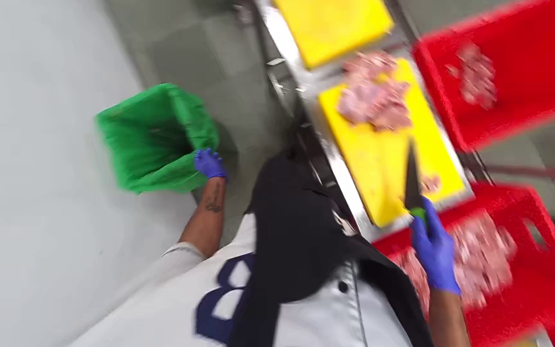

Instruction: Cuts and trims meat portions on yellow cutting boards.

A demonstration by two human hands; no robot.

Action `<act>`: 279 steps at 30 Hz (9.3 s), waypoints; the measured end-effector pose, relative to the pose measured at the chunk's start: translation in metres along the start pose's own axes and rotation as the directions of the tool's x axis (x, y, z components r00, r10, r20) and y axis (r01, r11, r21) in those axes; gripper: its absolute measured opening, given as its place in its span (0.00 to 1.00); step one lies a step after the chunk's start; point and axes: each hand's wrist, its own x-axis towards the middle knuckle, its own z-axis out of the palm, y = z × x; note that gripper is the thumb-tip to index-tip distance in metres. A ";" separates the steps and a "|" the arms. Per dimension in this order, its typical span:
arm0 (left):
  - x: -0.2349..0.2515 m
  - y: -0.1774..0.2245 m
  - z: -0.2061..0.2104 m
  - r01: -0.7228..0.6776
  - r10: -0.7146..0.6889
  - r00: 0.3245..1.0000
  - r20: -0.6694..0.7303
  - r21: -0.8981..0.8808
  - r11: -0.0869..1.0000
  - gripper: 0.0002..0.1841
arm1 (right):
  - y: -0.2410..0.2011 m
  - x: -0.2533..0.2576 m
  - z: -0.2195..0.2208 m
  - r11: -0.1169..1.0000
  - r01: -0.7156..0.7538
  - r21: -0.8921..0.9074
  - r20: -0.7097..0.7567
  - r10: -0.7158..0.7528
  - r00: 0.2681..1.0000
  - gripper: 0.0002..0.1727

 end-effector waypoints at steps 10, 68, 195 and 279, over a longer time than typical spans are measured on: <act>-0.085 0.128 0.177 -0.713 0.536 0.267 0.801 -0.210 0.669 0.19 | 0.073 -0.036 -0.024 0.979 -0.070 -0.189 0.167 0.103 0.981 0.27; -0.180 0.157 0.371 -0.858 0.188 -0.502 0.844 -0.513 0.012 0.27 | -0.048 -0.062 0.106 0.805 -0.411 0.428 -0.164 0.516 0.841 0.29; -0.475 0.296 0.216 0.186 0.692 -0.710 0.130 -0.913 0.363 0.40 | -0.078 -0.061 0.105 0.659 -0.168 0.733 -0.380 0.602 0.703 0.30; -0.317 0.193 0.352 -0.917 0.271 -0.396 0.877 -0.395 -0.060 0.17 | -0.110 -0.134 0.079 0.811 -0.517 0.273 -0.052 0.549 0.834 0.30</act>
